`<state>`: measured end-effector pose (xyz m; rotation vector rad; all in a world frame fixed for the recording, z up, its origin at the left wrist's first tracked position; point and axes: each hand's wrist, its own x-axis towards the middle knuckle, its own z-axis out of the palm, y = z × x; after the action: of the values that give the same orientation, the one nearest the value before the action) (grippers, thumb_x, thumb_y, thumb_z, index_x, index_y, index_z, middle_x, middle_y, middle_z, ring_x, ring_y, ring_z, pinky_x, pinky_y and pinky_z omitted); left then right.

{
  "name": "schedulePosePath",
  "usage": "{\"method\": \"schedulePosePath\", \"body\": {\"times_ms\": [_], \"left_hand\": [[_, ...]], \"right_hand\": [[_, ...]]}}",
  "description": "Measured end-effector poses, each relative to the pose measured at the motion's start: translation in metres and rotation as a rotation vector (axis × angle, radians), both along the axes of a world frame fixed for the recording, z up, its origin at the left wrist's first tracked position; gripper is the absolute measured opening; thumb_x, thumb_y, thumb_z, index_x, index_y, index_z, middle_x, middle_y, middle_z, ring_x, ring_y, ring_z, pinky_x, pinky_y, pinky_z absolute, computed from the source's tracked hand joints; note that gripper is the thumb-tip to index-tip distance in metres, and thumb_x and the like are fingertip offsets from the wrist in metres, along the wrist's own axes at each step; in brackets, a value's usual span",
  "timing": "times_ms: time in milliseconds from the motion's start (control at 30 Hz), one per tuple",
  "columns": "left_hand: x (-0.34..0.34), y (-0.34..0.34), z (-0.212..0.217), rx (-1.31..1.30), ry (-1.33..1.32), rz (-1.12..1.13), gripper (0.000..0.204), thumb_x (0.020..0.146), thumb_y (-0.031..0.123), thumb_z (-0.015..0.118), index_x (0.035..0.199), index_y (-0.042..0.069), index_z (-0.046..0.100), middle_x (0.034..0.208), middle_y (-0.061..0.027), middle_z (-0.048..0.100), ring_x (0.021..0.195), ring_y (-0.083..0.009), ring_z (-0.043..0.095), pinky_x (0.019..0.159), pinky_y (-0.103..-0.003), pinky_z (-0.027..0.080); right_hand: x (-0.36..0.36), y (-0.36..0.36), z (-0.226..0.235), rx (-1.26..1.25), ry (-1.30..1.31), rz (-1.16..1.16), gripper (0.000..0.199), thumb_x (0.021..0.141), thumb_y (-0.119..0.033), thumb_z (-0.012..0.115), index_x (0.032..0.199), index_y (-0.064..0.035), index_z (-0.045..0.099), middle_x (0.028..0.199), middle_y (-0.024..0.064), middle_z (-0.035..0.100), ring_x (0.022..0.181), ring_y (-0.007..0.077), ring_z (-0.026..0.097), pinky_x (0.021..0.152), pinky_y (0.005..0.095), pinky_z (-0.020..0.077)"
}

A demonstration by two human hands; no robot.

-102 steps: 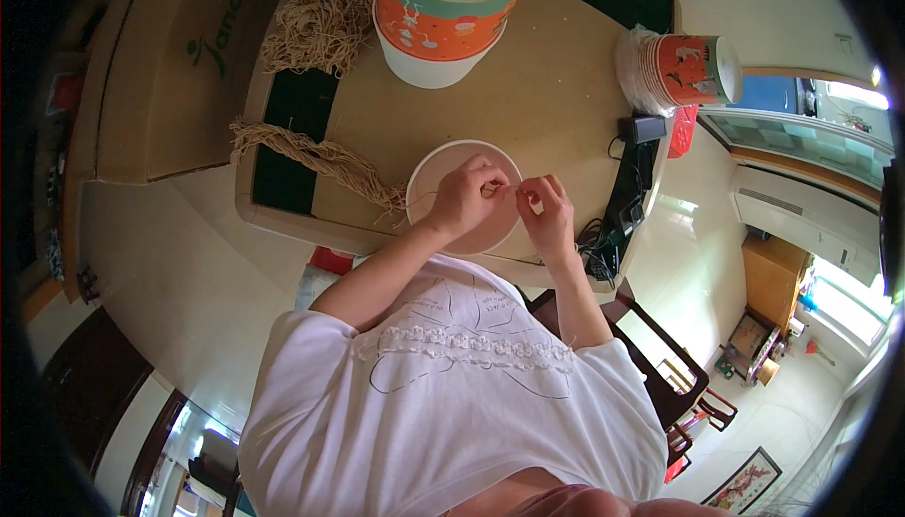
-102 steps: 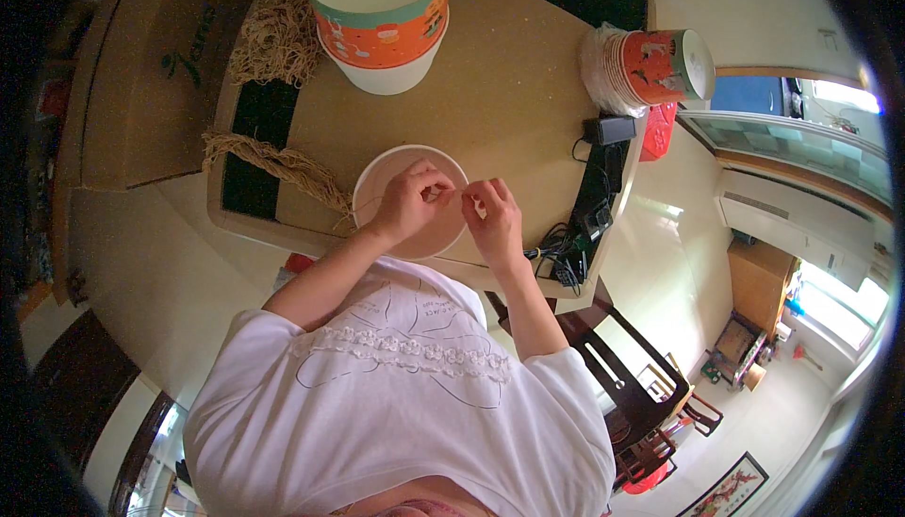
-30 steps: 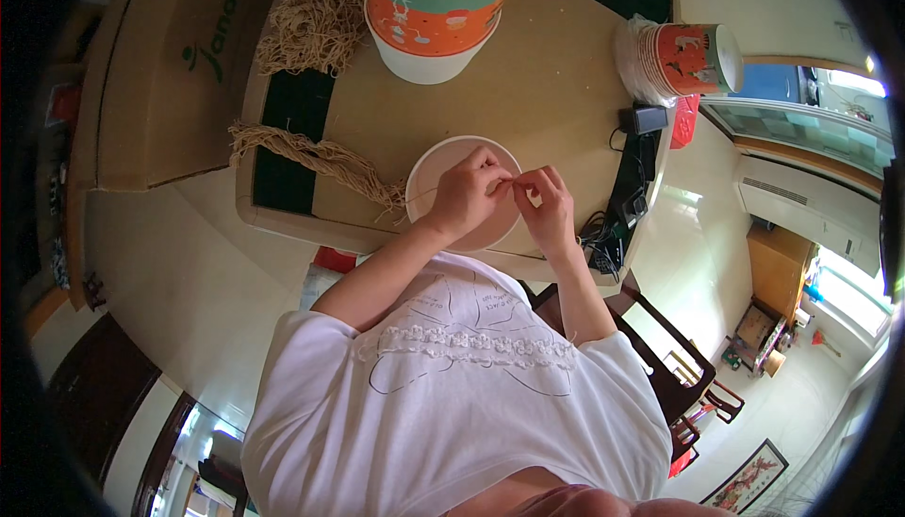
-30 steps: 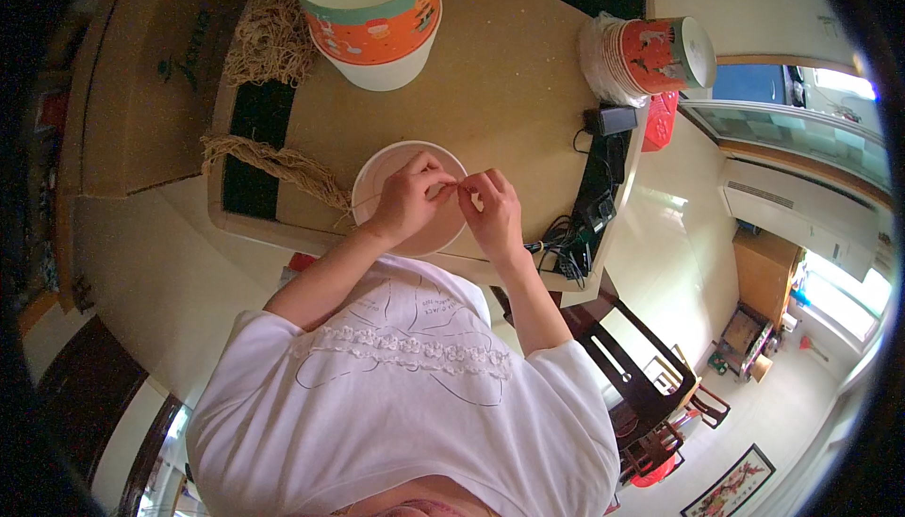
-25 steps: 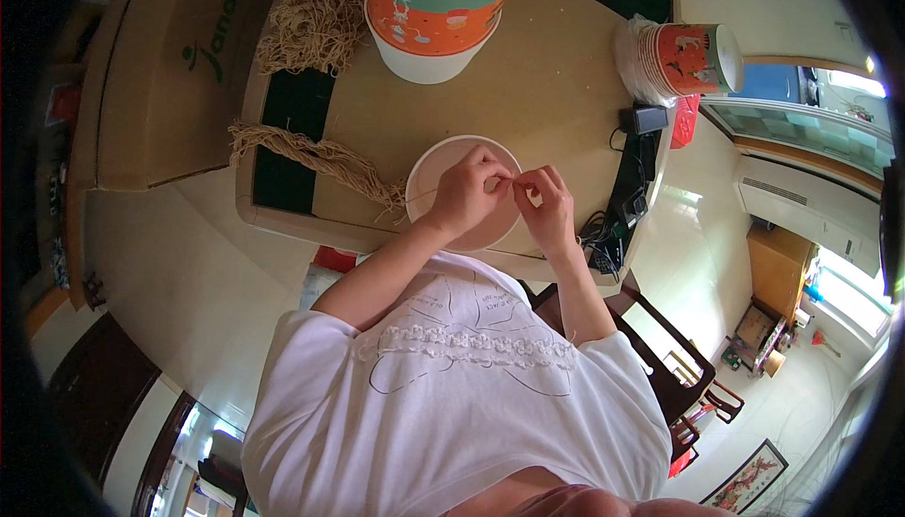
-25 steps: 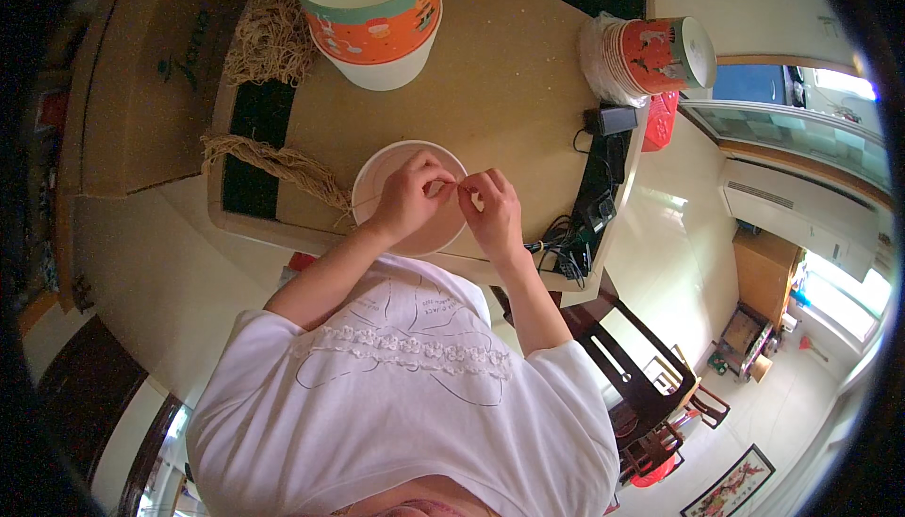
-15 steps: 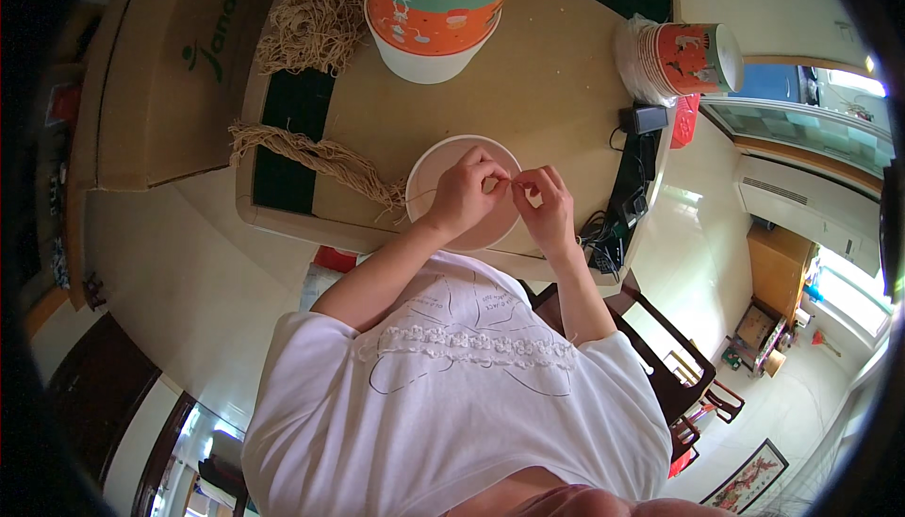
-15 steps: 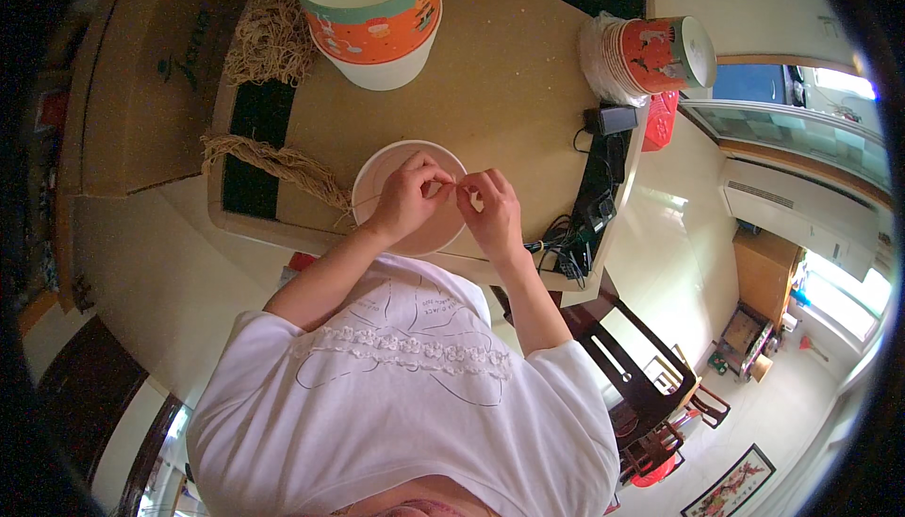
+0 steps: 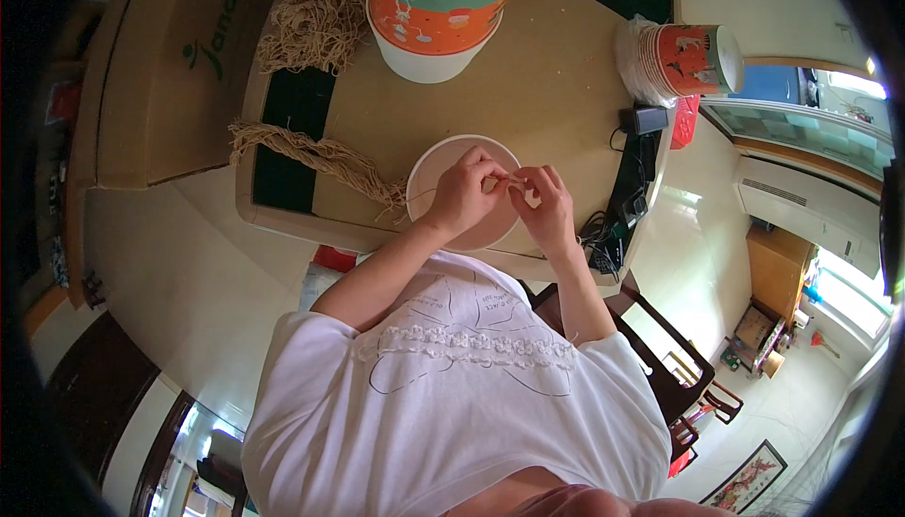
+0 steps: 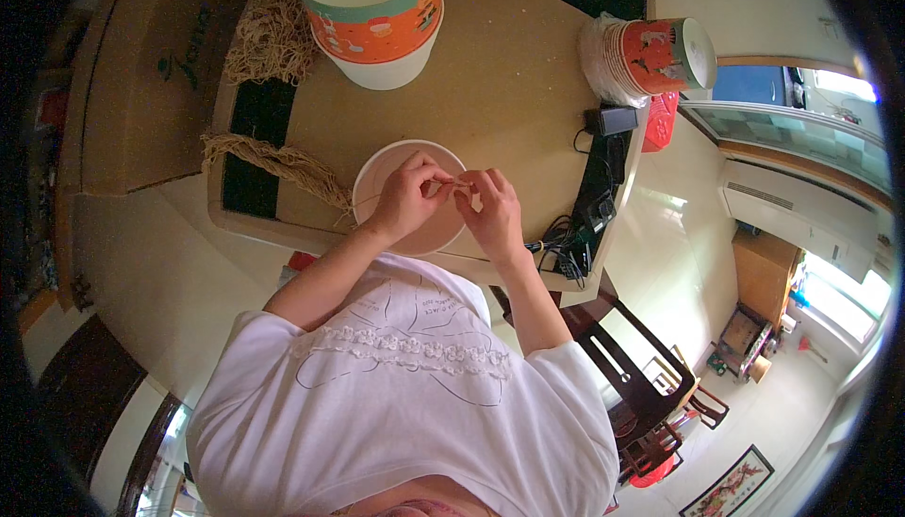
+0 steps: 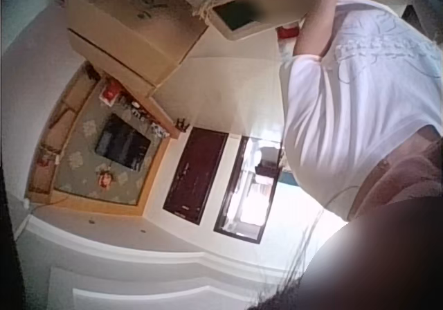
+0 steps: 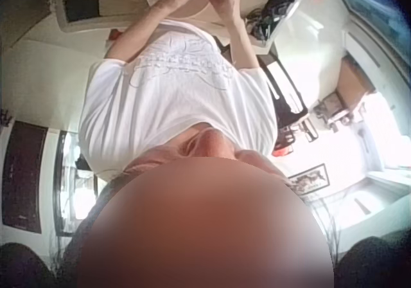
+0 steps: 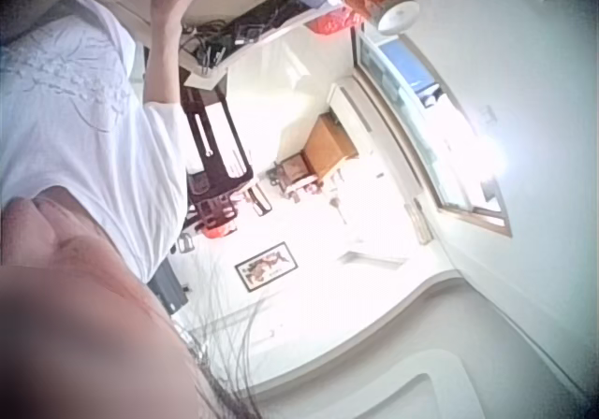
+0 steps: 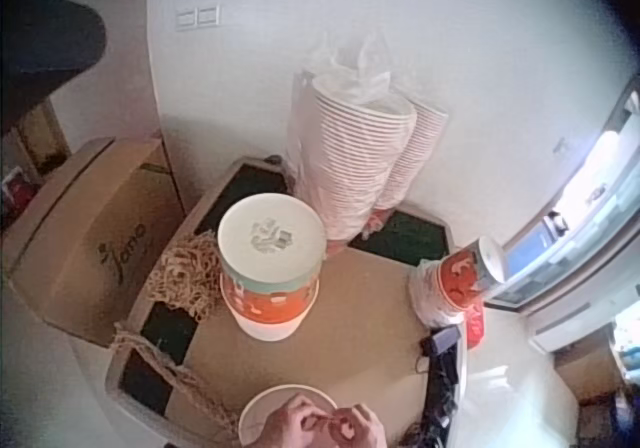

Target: Assembling paper food packaging by threading a wooden stick through a paper bowl.

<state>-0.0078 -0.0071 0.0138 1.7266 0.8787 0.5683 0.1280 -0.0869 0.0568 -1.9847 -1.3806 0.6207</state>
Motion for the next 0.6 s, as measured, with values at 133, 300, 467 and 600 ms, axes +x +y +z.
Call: {"method": "schedulePosePath", "body": {"times_ms": [133,300,467,600], "left_hand": [[0.000,0.000,0.001,0.002,-0.012,0.012,0.010,0.072,0.009,0.072,0.080,0.008,0.066,0.085,-0.0058,0.060,0.076,-0.0243,0.064,0.065,-0.035,0.052],[-0.004,-0.002,-0.007,-0.038,-0.017,0.047,0.008,0.074,0.010,0.071,0.076,0.007,0.064,0.079,-0.0078,0.061,0.072,-0.0265,0.063,0.063,-0.035,0.051],[-0.011,0.003,-0.004,-0.021,0.061,0.003,0.010,0.074,0.011,0.072,0.074,0.005,0.064,0.074,-0.0092,0.061,0.069,-0.0276,0.062,0.060,-0.036,0.049],[-0.013,0.007,-0.001,-0.012,0.069,-0.002,0.009,0.074,0.011,0.072,0.076,0.006,0.065,0.078,-0.0083,0.062,0.070,-0.0266,0.063,0.061,-0.036,0.049]], "right_hand": [[0.005,-0.004,-0.013,0.050,-0.019,0.037,0.011,0.074,-0.001,0.066,0.084,-0.0052,0.061,0.079,0.0094,0.058,0.071,0.0254,0.058,0.059,0.0344,0.0475],[0.005,-0.004,-0.012,0.022,-0.010,0.014,0.010,0.074,-0.001,0.066,0.083,-0.0046,0.061,0.079,0.0095,0.058,0.071,0.0257,0.058,0.060,0.0346,0.0475],[0.006,-0.006,-0.016,0.031,-0.031,0.013,0.010,0.075,-0.002,0.066,0.083,-0.0047,0.061,0.079,0.0096,0.058,0.072,0.0256,0.058,0.061,0.0350,0.0474],[0.006,-0.006,-0.017,0.037,-0.045,0.021,0.010,0.075,-0.003,0.066,0.083,-0.0047,0.061,0.079,0.0097,0.058,0.072,0.0255,0.058,0.062,0.0352,0.0475]]}}
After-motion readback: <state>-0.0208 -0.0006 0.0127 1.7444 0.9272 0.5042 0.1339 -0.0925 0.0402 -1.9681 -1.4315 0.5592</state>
